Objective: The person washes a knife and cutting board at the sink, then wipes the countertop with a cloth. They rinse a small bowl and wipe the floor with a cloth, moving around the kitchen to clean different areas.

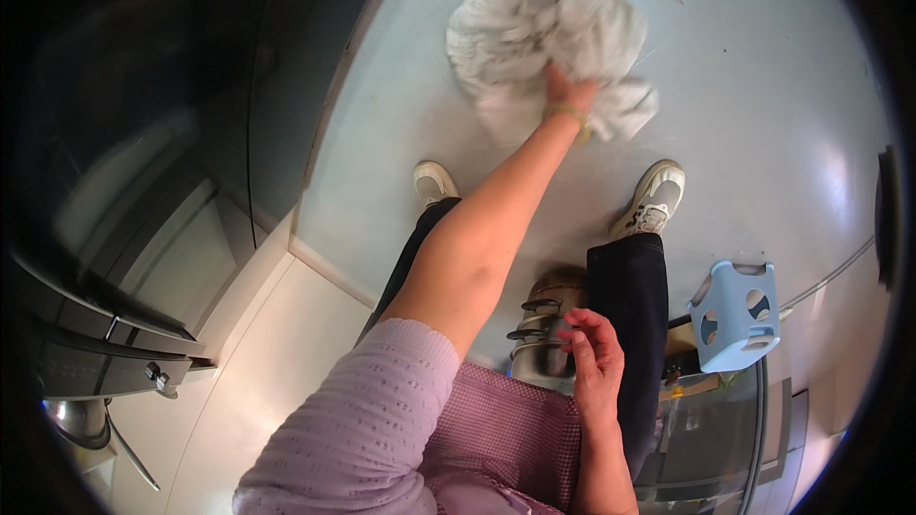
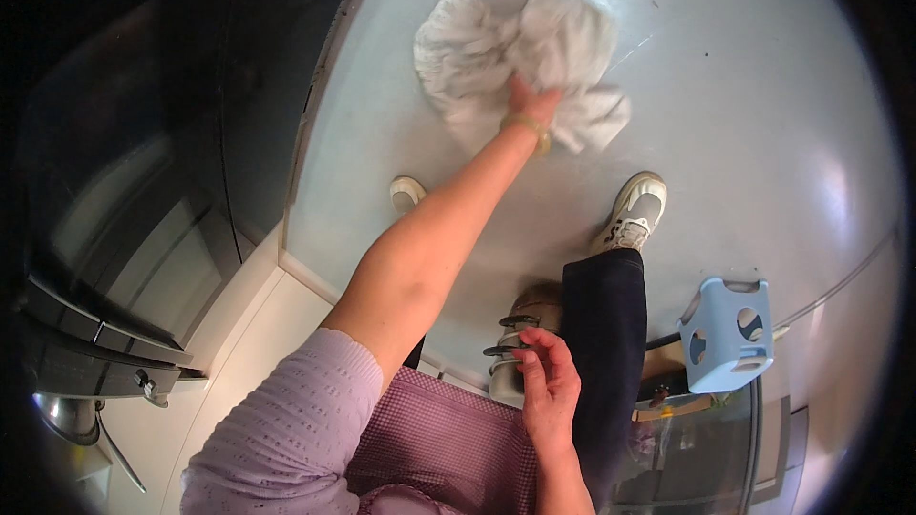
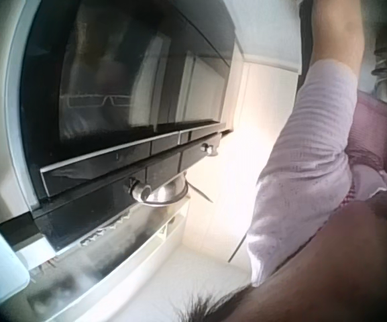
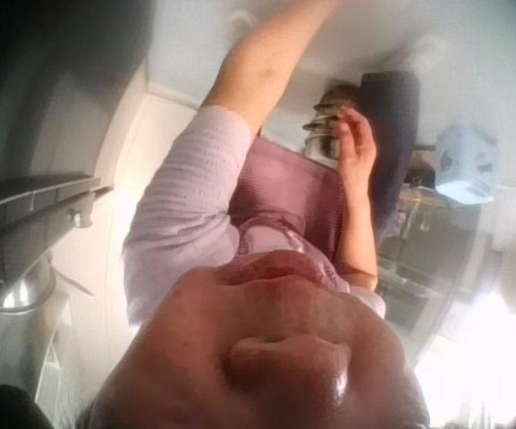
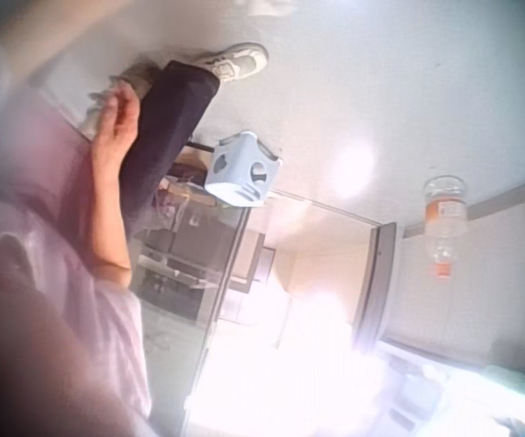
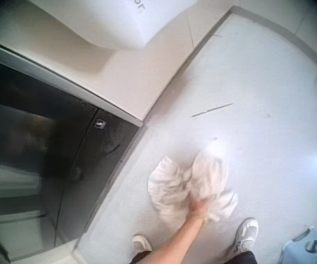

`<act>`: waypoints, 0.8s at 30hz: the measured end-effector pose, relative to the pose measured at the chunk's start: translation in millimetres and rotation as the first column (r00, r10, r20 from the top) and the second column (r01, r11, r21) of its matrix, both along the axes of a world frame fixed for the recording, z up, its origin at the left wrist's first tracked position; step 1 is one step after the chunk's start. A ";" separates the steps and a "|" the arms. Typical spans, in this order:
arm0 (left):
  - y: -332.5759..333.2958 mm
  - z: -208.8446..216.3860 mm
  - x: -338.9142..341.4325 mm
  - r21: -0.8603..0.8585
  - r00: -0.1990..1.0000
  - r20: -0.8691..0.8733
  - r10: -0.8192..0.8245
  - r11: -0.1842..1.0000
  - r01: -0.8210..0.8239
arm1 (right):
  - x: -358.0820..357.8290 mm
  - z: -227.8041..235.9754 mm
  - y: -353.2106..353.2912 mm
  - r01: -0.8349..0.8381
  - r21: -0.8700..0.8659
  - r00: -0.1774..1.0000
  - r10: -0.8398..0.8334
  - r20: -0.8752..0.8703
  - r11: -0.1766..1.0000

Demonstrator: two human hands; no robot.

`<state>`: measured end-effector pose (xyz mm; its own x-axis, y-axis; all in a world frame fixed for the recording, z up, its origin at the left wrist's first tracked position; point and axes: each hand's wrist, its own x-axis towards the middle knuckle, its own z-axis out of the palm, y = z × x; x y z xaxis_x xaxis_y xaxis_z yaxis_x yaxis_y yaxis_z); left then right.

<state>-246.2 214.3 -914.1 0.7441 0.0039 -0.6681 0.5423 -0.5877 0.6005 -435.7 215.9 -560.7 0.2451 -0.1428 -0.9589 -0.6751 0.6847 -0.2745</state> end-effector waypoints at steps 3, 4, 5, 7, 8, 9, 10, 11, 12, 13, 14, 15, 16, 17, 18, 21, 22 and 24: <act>-57.1 51.3 51.2 -0.210 0.999 -0.037 -0.020 0.978 0.012 | 0.3 -4.8 3.7 -0.015 -0.031 1.000 0.015 0.017 0.999; -59.3 61.7 58.7 -0.210 0.997 -0.028 0.076 0.974 -0.080 | 3.9 -6.6 4.2 -0.026 -0.033 0.999 0.027 0.032 0.999; -58.5 72.7 67.2 -0.211 0.985 -0.017 0.173 0.962 -0.173 | 5.5 -9.2 5.1 -0.039 -0.026 0.998 0.040 0.040 0.999; -8.6 64.3 60.5 -0.303 0.918 -0.012 0.397 0.873 -0.382 | 8.5 -8.9 5.4 -0.074 -0.001 0.995 0.074 0.063 0.997; 11.4 69.4 55.5 -0.301 0.867 -0.044 0.496 0.821 -0.485 | 12.0 -8.6 4.4 -0.074 0.001 0.995 0.074 0.065 0.997; 29.3 97.7 49.3 -0.183 0.807 -0.138 0.574 0.786 -0.590 | 13.0 -8.8 3.5 -0.052 -0.008 0.998 0.053 0.046 0.999; 76.3 87.7 49.4 0.044 0.862 0.008 0.507 0.861 -0.507 | 16.9 -7.0 3.1 -0.061 -0.006 0.997 0.061 0.053 0.998; 108.9 91.7 52.3 0.086 0.826 0.021 0.564 0.822 -0.563 | 22.3 -5.0 0.7 -0.065 -0.019 0.997 0.066 0.049 0.998; 146.1 92.7 59.5 0.123 0.806 0.058 0.589 0.797 -0.592 | 27.5 -2.1 -1.2 -0.056 -0.017 0.997 0.056 0.045 0.998; 223.4 57.0 63.1 0.266 0.792 0.208 0.574 0.746 -0.611 | 33.9 2.2 -4.5 -0.071 -0.001 0.996 0.071 0.062 0.997; 266.6 45.9 68.8 0.100 0.642 0.208 0.738 0.637 -0.764 | 37.4 3.2 -7.7 -0.071 0.002 0.996 0.070 0.058 0.997; 283.9 43.0 82.0 0.062 0.591 0.204 0.781 0.592 -0.804 | 37.0 4.6 -9.3 -0.065 0.006 0.997 0.064 0.050 0.998; 295.2 41.1 99.7 0.072 0.577 0.220 0.786 0.577 -0.814 | 37.9 8.1 -11.4 -0.067 0.007 0.996 0.067 0.057 0.998; 308.6 36.5 118.4 0.218 0.689 0.263 0.675 0.654 -0.724 | 40.2 12.7 -14.4 -0.076 0.009 0.995 0.075 0.064 0.997; 318.2 28.9 140.0 0.479 0.860 0.242 0.449 0.716 -0.508 | 43.2 17.3 -19.2 -0.087 0.010 0.994 0.086 0.068 0.996; 311.1 -1.5 204.3 0.918 0.936 -0.311 -0.164 0.205 0.340 | 46.8 27.0 -28.2 -0.090 0.050 0.991 0.084 0.106 0.995; 296.3 -14.3 217.1 0.878 0.864 -0.463 -0.198 0.028 0.477 | 46.3 27.8 -28.4 -0.097 0.047 0.989 0.090 0.118 0.994; 260.5 -36.4 237.3 0.774 0.748 -0.633 -0.201 -0.187 0.605 | 43.0 29.5 -25.2 -0.078 0.066 0.992 0.071 0.102 0.995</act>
<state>-8.8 474.7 -950.6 0.7417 0.4924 -0.4554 -0.1144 -0.5761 -0.8093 -392.7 190.7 -531.2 0.3475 -0.0538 -0.9361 -0.6968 0.6532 -0.2963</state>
